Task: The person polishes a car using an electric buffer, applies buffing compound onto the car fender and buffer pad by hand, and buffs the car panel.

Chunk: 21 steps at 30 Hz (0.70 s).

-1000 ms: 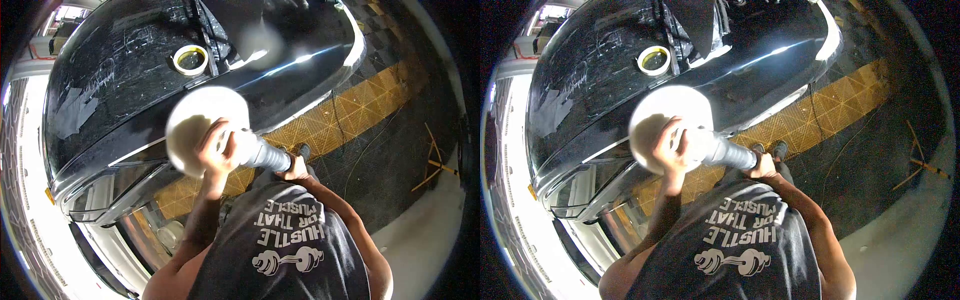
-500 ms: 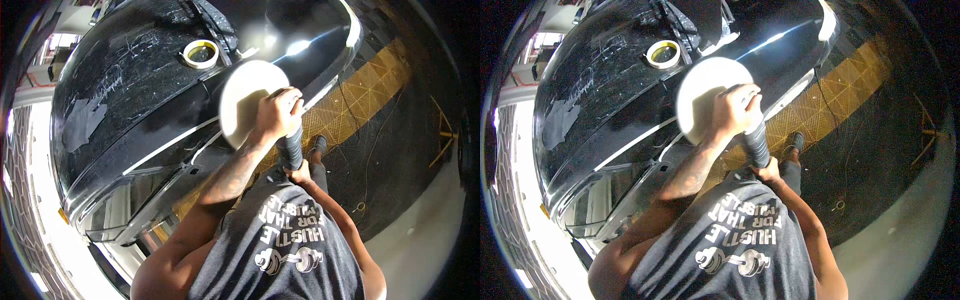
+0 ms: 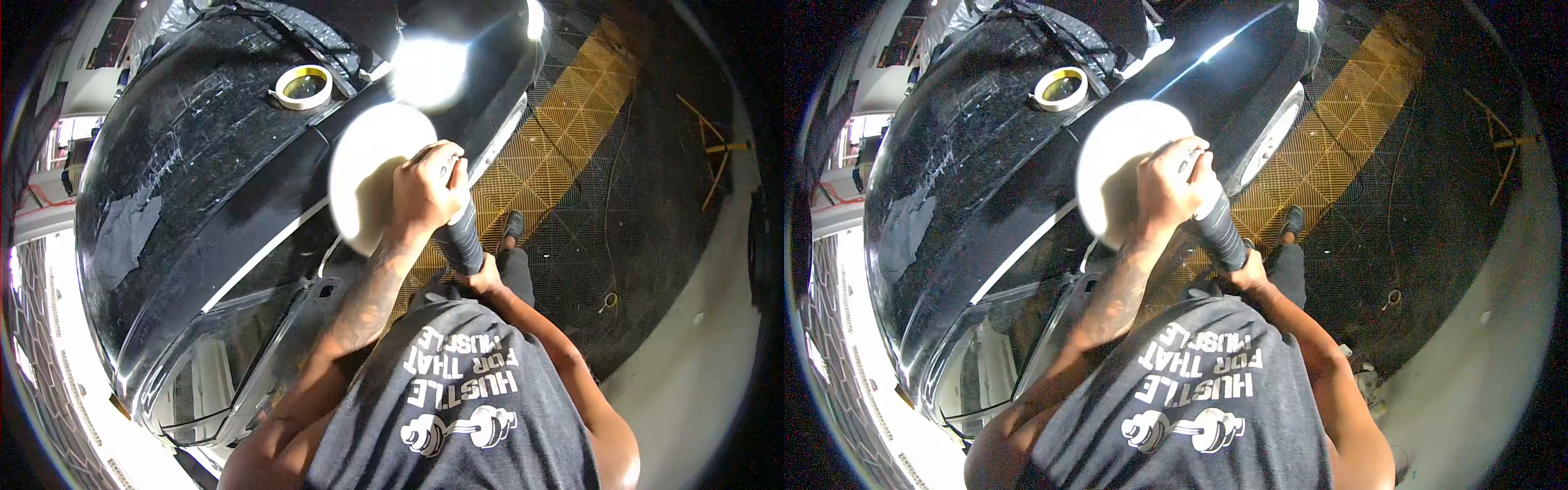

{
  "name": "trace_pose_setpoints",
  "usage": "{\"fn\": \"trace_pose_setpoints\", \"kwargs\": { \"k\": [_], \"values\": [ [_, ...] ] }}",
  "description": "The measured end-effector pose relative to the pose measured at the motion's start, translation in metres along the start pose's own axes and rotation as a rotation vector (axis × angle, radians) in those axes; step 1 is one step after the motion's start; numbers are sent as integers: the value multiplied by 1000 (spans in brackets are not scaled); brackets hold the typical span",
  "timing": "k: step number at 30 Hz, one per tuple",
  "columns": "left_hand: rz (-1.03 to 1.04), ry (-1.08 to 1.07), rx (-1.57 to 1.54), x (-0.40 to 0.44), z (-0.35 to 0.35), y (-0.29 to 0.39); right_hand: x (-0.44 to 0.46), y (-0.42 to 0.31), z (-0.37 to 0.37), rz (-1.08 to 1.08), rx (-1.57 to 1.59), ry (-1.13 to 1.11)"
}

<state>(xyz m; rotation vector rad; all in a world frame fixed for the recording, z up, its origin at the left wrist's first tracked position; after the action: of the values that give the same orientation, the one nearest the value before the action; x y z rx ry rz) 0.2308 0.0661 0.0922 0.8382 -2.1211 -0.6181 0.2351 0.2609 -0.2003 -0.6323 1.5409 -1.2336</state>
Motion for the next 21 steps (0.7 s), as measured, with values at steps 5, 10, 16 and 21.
{"fn": "trace_pose_setpoints", "kwargs": {
  "k": [5, 10, 16, 21],
  "values": [
    [27, 150, 58, -18, -66, 19, -1, -43, 7, -64, -142, -113],
    [-44, 177, 73, -26, -61, 10, -1, -44, 0, -116, -245, -239],
    [-116, -5, -60, 10, 35, -13, 14, 51, -39, 115, -108, -59],
    [-60, 79, -32, 5, -1, -3, 16, 19, -28, 5, -146, -43]
  ]
}}
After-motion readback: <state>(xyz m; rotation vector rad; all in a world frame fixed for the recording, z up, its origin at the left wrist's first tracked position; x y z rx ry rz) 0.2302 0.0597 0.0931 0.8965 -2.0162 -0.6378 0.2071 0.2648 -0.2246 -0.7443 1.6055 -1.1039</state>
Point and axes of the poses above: each hand's wrist, its own x-axis towards the middle knuckle, its own z-axis out of the palm, y = z × x, the point moved 8 cm from there along x, towards the middle knuckle, and after that the axes turned 8 degrees about y, right-handed, at the moved point
